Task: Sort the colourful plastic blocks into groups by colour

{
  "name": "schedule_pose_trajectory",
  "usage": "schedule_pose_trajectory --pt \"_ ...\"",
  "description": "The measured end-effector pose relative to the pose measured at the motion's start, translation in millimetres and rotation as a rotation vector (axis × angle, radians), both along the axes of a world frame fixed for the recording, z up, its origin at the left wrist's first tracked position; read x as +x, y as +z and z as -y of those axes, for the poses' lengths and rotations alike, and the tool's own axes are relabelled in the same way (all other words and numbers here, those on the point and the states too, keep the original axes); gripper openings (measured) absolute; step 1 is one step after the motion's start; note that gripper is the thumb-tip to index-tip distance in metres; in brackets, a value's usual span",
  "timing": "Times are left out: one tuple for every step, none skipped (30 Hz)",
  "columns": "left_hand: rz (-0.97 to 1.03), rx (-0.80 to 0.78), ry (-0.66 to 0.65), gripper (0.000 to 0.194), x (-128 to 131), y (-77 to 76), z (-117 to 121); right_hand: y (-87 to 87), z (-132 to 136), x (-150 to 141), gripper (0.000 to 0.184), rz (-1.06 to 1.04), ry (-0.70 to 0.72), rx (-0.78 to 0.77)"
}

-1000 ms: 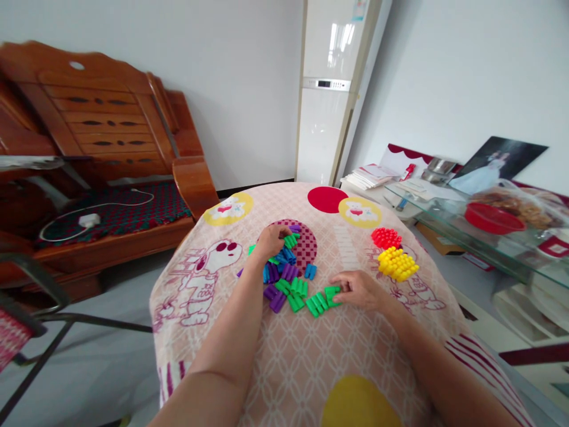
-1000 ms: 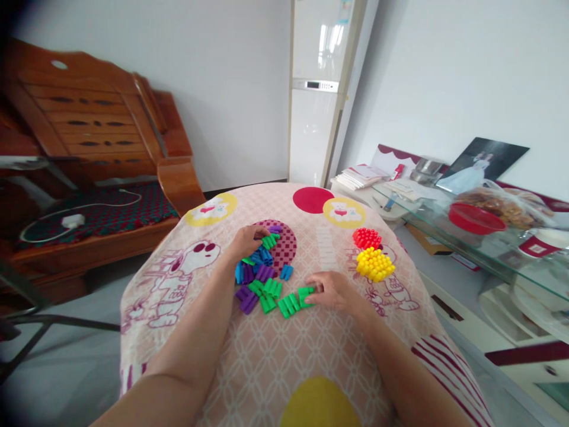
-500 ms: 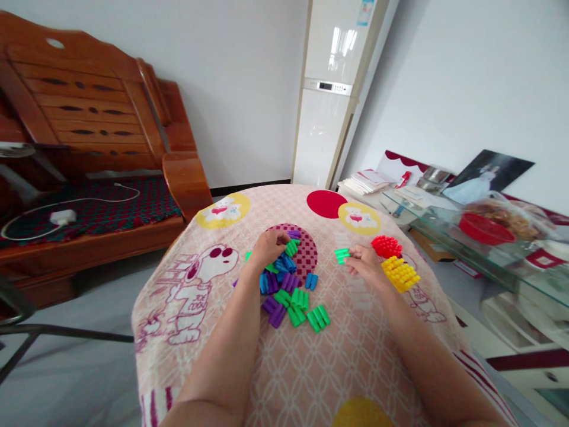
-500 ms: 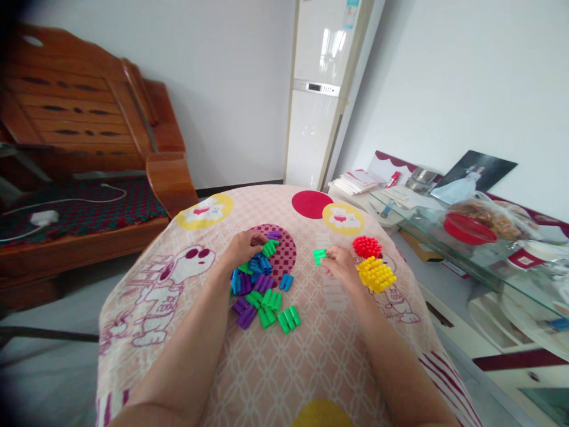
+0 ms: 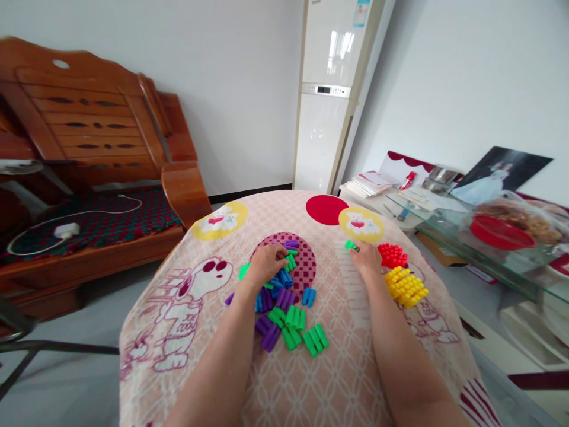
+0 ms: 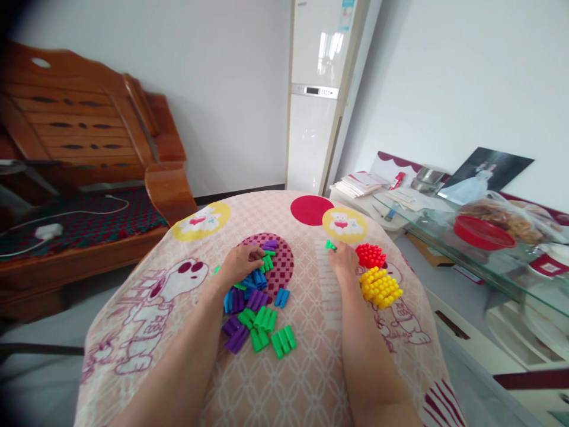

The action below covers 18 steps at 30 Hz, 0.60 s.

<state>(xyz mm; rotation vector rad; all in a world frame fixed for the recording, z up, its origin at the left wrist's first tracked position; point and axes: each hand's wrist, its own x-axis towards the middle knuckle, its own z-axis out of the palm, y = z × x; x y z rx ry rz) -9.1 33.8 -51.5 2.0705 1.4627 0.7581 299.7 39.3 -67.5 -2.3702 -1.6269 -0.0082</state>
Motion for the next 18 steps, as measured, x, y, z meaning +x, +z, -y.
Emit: schedule_pose_trajectory --pt "-0.011 0.005 0.004 0.017 1 -0.4 0 -1.1 1 1 0.027 -0.012 0.011 0.017" --pt "-0.014 0.010 0.005 0.017 2 -0.8 0 -1.4 1 2 0.027 -0.030 0.018 0.047" --pt "-0.009 0.011 0.001 0.018 2 -1.2 0 -1.0 2 2 0.028 -0.053 0.020 0.094" --pt "0.004 0.005 -0.005 0.019 2 -1.4 0 0.2 3 1 0.031 -0.082 0.019 0.159" --pt "0.022 -0.005 -0.014 0.020 3 -1.2 -1 2.1 3 -2 0.035 -0.121 0.023 0.240" --pt "0.043 -0.012 -0.021 0.020 3 -0.6 -1 4.5 4 -6 0.038 -0.172 0.042 0.324" --pt "0.066 -0.015 -0.029 0.021 4 0.5 0 7.1 5 -13 0.039 -0.241 0.089 0.393" --pt "0.092 -0.013 -0.034 0.022 4 2.0 0 9.6 6 -21 0.037 -0.328 0.165 0.431" --pt "0.121 -0.008 -0.039 0.023 6 3.9 1 11.8 8 -32 0.035 -0.429 0.262 0.435" --pt "0.154 -0.003 -0.048 0.024 7 6.1 2 13.3 10 -43 0.034 -0.534 0.373 0.400" --pt "0.193 -0.003 -0.060 0.024 8 8.2 3 14.0 13 -55 0.033 -0.630 0.474 0.343" --pt "0.235 -0.006 -0.073 0.024 10 10.1 4 13.8 15 -66 0.033 -0.705 0.564 0.282" --pt "0.278 -0.011 -0.086 0.023 11 11.5 5 12.8 18 -76 0.032 -0.760 0.648 0.220" --pt "0.318 -0.012 -0.093 0.022 12 12.4 6 11.1 20 -84 0.031 -0.803 0.710 0.166" --pt "0.353 -0.008 -0.094 0.022 13 12.8 6 9.1 22 -90 0.030 -0.838 0.758 0.115" --pt "0.380 -0.002 -0.087 0.022 14 12.6 6 6.8 24 -94 0.029 -0.868 0.786 0.071" --pt "0.401 0.003 -0.079 0.022 15 11.9 5 4.7 25 -97 0.027 -0.899 0.794 0.038" --pt "0.416 0.004 -0.075 0.022 16 10.9 5 2.8 25 -98 0.026 -0.936 0.788 0.015"
